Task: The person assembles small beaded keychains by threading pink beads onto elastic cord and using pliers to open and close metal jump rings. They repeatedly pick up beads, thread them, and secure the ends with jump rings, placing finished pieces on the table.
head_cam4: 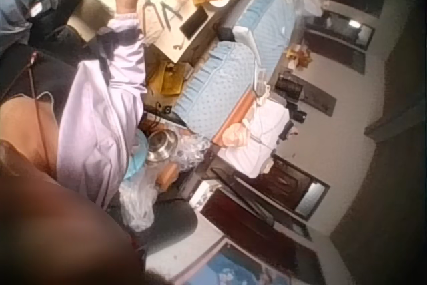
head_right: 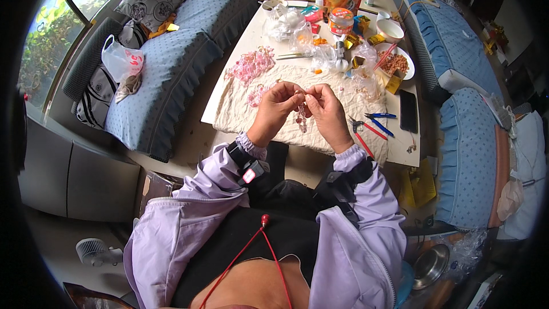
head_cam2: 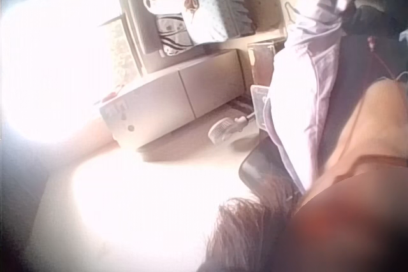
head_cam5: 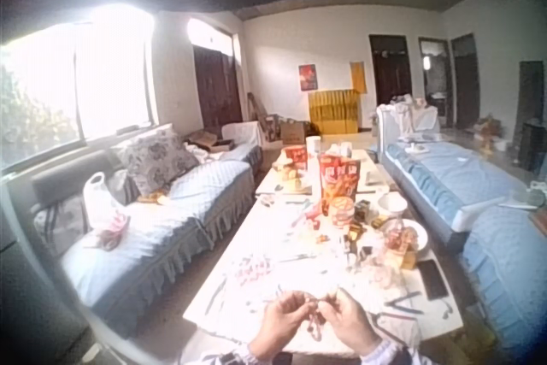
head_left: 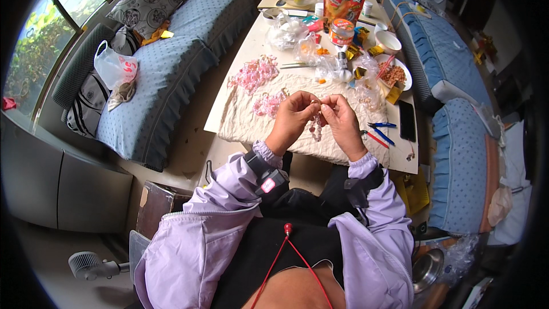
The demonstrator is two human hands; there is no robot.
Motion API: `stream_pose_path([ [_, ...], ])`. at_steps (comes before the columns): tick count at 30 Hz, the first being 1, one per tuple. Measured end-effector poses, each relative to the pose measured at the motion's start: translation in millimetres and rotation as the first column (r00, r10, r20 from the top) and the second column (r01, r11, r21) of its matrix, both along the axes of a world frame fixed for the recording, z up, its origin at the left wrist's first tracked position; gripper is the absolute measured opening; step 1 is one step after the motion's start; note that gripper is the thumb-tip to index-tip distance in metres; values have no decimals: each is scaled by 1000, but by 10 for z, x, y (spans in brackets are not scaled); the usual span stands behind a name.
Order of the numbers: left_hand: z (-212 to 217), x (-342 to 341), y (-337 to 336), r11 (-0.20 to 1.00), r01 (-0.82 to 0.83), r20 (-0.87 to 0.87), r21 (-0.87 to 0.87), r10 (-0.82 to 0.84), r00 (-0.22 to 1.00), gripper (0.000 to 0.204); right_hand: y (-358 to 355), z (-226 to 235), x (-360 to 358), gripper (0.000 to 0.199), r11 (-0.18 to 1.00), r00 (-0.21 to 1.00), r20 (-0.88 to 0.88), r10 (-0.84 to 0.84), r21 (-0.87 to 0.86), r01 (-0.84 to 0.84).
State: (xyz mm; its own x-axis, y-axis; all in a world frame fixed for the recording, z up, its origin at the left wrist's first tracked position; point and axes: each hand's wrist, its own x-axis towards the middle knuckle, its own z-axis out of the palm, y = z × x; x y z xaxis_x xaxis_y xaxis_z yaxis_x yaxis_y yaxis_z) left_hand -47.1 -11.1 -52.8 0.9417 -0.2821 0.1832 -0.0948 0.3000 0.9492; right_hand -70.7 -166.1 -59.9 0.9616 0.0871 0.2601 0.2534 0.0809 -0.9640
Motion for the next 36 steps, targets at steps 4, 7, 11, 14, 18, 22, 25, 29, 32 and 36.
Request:
stream_pose_path([
  [4,-43,22,-20,1000,-18,-6,-4,18,1000,6,-19,-15,13,10,999,998,54,-33,-40,35],
  [7,-81,44,-38,1000,-22,-29,-16,22,999,7,-85,-48,25,10,954,989,129,-76,-279,109],
  [11,-134,35,-24,1000,25,-64,-6,-25,998,9,-114,-159,77,7,961,984,174,-48,-261,94],
  [14,-190,34,-51,1000,0,-78,-20,-1,997,9,-94,-253,111,5,977,993,111,-41,-204,63],
  [18,-287,61,-110,997,-38,-136,-60,29,990,8,-24,-340,102,5,984,995,33,-90,-152,94],
  [22,-370,140,-84,994,-46,-226,-97,23,974,9,16,-355,155,8,987,995,22,-94,-126,96],
  [25,-411,206,-1,999,9,-191,-44,-17,981,11,-9,-346,181,8,991,997,37,-70,-109,74],
  [29,-463,228,16,998,30,-205,-56,-41,978,11,-87,-341,220,7,996,996,-87,-25,-82,18],
  [32,-504,233,6,999,15,-212,-40,-23,977,12,-106,-372,256,7,994,990,-138,-24,-111,9],
  [36,-579,256,-5,1000,-8,-261,-12,5,965,11,-81,-428,279,5,990,986,-157,-46,-142,23],
])
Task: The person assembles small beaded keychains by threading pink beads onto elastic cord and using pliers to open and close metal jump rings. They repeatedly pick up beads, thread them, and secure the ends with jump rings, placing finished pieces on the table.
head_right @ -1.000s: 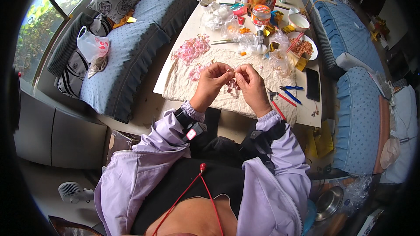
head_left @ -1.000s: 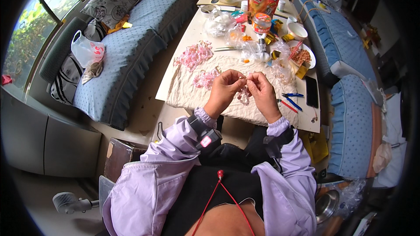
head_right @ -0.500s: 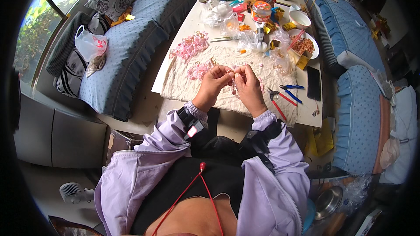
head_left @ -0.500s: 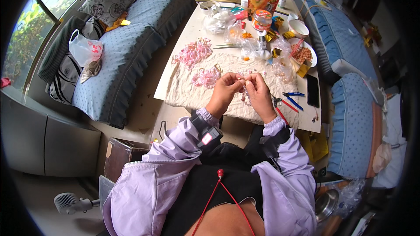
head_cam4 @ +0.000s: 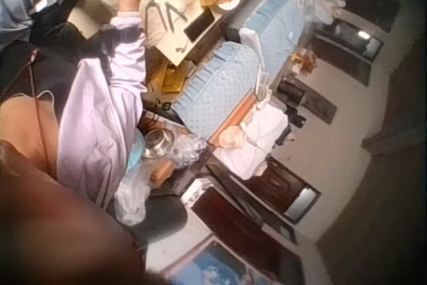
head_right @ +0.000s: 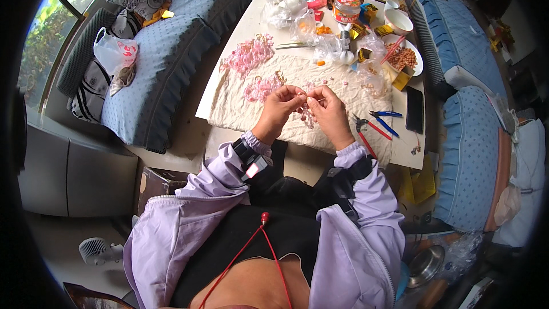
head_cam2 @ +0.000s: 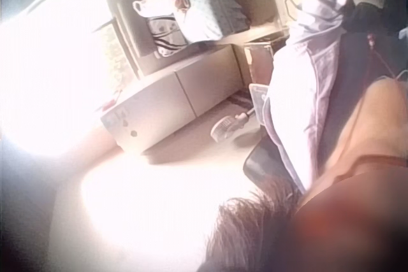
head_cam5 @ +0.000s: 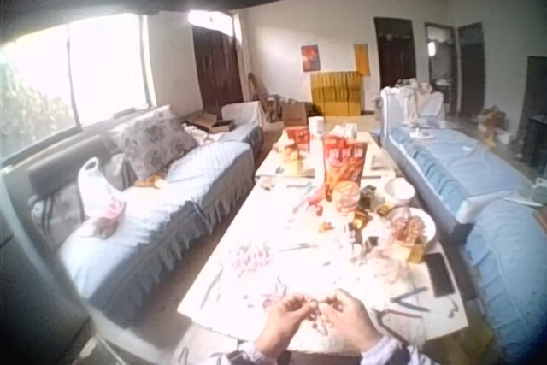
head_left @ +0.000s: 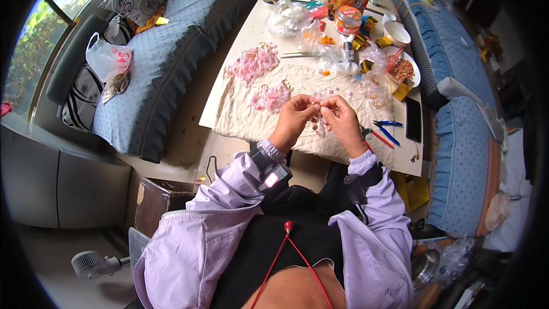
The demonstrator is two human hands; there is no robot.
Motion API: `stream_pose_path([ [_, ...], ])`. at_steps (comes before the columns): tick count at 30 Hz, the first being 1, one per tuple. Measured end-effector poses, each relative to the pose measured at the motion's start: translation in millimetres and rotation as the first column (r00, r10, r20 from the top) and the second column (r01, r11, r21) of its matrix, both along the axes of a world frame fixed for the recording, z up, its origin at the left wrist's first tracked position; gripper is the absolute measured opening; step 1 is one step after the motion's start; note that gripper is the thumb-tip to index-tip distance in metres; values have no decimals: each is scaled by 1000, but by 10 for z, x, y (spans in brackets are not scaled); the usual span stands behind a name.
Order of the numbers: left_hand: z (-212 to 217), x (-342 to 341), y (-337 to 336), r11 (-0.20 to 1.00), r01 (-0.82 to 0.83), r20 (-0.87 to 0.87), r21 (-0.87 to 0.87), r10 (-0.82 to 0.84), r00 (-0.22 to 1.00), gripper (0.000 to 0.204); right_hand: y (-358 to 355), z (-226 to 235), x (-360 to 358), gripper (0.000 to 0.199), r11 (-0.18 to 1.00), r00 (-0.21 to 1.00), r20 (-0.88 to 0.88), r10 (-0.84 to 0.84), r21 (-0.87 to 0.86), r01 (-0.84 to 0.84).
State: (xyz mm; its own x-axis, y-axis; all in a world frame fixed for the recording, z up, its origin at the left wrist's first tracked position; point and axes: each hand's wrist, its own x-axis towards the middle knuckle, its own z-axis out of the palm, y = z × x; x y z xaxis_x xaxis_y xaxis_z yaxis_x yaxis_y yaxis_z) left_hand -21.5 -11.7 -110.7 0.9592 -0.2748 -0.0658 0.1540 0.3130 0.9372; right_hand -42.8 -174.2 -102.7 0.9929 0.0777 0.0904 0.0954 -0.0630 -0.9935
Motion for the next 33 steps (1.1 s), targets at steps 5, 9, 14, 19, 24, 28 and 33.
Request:
stream_pose_path([
  [5,-129,34,-50,1000,-21,-31,-1,21,999,10,-2,-75,27,3,997,1000,11,-25,-72,26],
  [9,-229,49,-74,1000,-8,-70,22,9,998,9,-42,-195,114,4,993,999,9,-34,-112,35],
  [14,-366,101,-84,998,28,-212,-48,-38,976,9,-76,-339,178,6,976,988,-111,-103,-202,79],
  [19,-489,162,-41,992,40,-333,-121,-79,940,9,-82,-344,216,6,997,968,-249,-20,-73,2],
  [24,-577,215,2,993,28,-323,-117,-65,944,8,-84,-326,243,7,994,975,-222,22,-100,-45],
  [28,-613,262,47,987,68,-319,-147,-112,941,8,-109,-299,231,7,976,989,-145,16,-214,-47],
  [33,-613,251,65,986,59,-394,-154,-116,912,7,-158,-188,207,14,905,961,229,154,-424,-44],
])
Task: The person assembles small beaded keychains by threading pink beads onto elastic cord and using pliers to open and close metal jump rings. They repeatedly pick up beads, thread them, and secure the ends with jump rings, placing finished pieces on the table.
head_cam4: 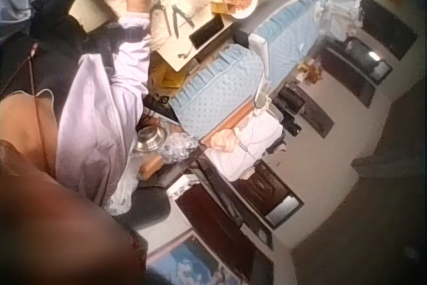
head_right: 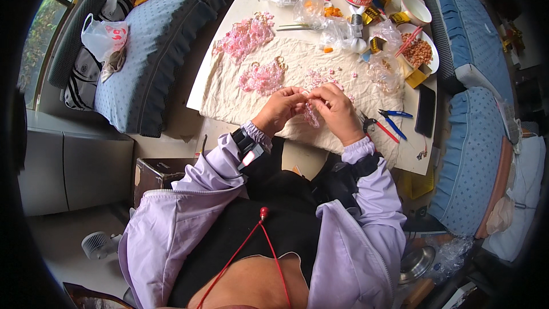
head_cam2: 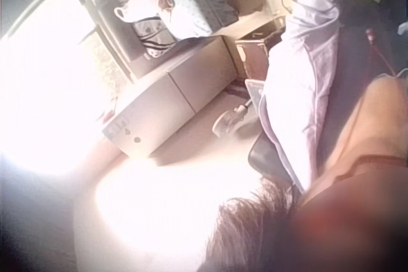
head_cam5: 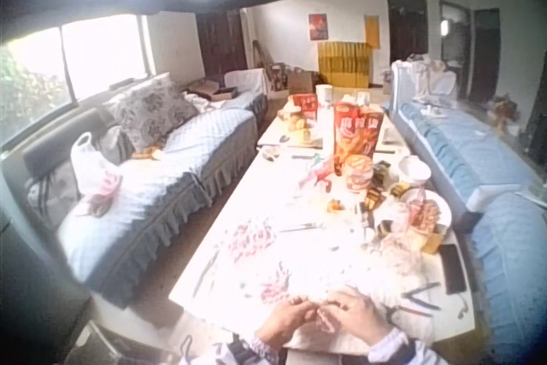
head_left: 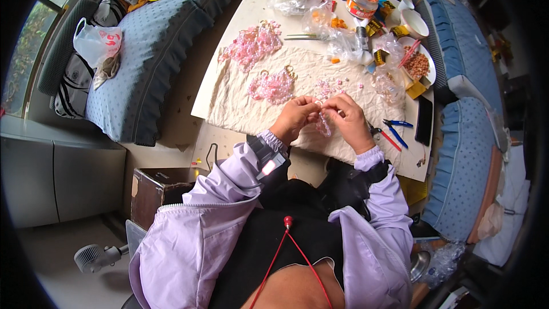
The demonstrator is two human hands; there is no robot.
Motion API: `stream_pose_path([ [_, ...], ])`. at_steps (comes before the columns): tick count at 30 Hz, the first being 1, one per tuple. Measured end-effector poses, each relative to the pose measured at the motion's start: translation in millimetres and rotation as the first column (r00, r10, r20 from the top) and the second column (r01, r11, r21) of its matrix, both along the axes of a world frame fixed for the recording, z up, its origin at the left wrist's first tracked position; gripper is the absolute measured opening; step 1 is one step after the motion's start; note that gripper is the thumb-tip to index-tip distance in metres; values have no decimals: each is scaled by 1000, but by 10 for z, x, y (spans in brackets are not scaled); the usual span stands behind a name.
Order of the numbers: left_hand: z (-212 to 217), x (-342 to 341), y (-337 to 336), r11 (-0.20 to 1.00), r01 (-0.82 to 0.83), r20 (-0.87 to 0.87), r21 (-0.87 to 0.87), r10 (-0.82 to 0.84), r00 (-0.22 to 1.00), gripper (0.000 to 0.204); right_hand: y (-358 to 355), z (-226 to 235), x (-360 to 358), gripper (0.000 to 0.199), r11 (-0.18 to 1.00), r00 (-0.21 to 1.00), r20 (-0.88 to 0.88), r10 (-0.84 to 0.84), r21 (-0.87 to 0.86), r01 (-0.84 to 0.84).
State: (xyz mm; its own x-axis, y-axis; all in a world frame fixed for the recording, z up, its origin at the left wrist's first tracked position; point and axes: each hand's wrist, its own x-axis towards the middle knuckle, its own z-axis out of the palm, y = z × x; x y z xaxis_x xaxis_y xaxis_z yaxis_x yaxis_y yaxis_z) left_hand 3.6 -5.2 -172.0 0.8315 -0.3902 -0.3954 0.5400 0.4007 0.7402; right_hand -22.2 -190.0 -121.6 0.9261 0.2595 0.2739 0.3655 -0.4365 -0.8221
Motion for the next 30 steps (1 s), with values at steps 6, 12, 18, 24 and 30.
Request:
stream_pose_path([
  [6,41,-11,-1,999,38,-15,-21,-38,999,6,-44,99,-15,18,985,980,162,116,-148,-92],
  [12,164,-102,-30,1000,-1,-127,8,2,992,6,-109,191,-51,16,947,952,251,173,-309,-91],
  [18,204,-223,-12,999,27,-43,-19,-28,999,9,-107,158,-189,13,983,993,103,54,-181,-35],
  [24,323,-333,-81,996,-65,107,56,58,993,12,-45,-94,-248,7,934,957,-288,-27,333,127],
  [30,371,-390,-147,985,-120,314,123,76,946,14,-39,-39,-323,10,895,908,-419,-9,401,194],
])
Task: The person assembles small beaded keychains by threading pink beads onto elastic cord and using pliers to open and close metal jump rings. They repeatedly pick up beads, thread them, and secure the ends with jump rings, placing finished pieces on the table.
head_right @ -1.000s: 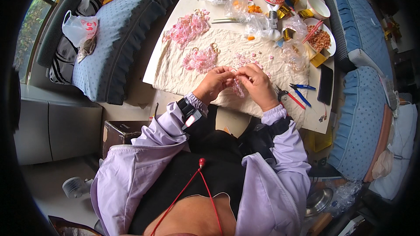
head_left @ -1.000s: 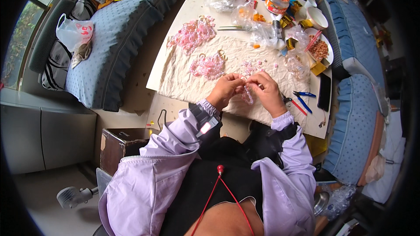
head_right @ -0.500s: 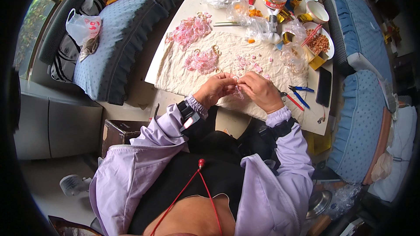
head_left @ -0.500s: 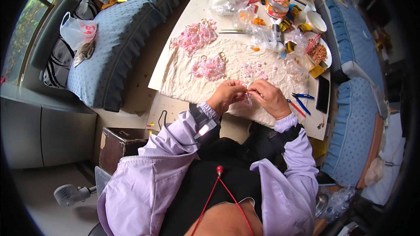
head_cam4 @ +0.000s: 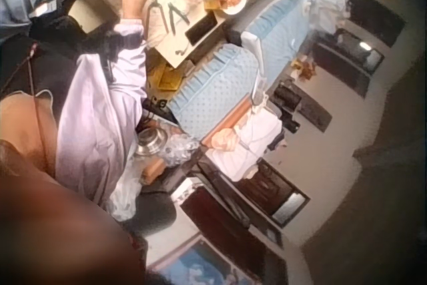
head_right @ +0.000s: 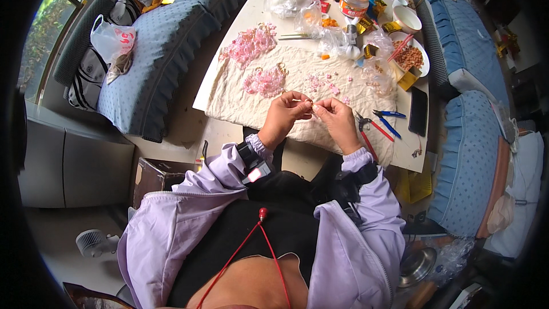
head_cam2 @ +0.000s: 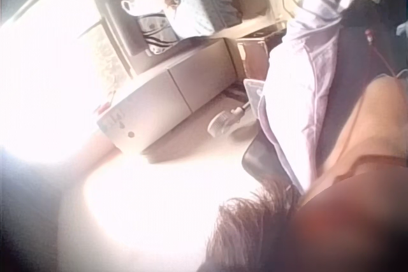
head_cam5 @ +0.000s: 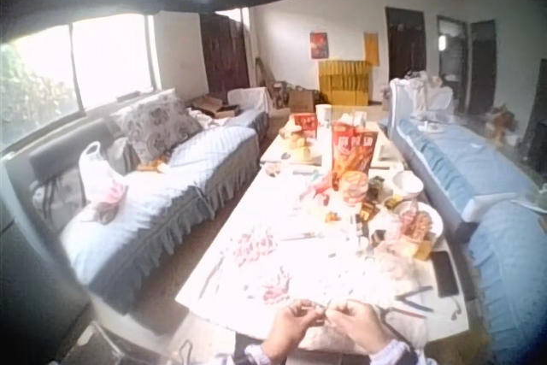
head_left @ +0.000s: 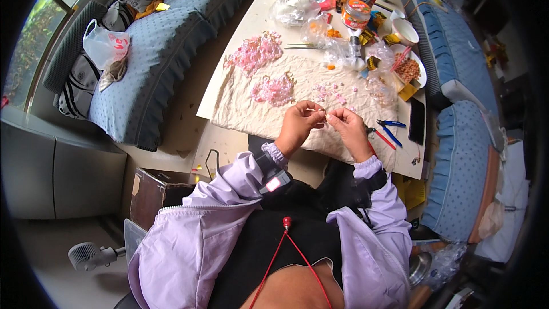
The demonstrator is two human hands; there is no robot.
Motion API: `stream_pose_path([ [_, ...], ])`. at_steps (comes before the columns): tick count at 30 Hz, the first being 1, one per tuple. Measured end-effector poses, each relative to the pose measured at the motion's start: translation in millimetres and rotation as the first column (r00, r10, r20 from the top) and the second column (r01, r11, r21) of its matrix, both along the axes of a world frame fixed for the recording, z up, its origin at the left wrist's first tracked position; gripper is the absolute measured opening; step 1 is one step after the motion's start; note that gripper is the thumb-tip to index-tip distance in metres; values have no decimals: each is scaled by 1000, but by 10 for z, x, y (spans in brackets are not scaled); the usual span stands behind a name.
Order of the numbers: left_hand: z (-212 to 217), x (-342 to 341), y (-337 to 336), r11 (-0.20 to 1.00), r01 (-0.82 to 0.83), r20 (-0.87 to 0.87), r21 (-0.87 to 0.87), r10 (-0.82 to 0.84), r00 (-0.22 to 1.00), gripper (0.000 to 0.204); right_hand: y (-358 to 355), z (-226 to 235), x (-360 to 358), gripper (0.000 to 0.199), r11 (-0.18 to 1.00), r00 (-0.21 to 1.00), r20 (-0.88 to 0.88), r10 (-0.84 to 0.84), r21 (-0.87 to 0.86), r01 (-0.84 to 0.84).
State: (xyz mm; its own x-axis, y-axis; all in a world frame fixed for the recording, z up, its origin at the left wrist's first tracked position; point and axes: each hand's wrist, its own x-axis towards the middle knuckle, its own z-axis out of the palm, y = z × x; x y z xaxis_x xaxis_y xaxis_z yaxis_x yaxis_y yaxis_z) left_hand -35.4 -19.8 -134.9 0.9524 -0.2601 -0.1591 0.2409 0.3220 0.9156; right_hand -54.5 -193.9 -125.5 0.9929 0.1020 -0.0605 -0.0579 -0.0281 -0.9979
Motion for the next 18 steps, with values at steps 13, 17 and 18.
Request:
stream_pose_path([
  [13,101,-175,-22,1000,-3,127,-16,5,992,16,67,134,-135,10,998,989,139,-54,-30,58],
  [17,138,-231,-40,997,-59,213,-44,67,975,11,107,140,-155,8,995,985,158,-61,82,49],
  [18,141,-243,-36,997,-69,241,-37,75,967,11,127,137,-163,8,992,986,156,-62,115,45],
])
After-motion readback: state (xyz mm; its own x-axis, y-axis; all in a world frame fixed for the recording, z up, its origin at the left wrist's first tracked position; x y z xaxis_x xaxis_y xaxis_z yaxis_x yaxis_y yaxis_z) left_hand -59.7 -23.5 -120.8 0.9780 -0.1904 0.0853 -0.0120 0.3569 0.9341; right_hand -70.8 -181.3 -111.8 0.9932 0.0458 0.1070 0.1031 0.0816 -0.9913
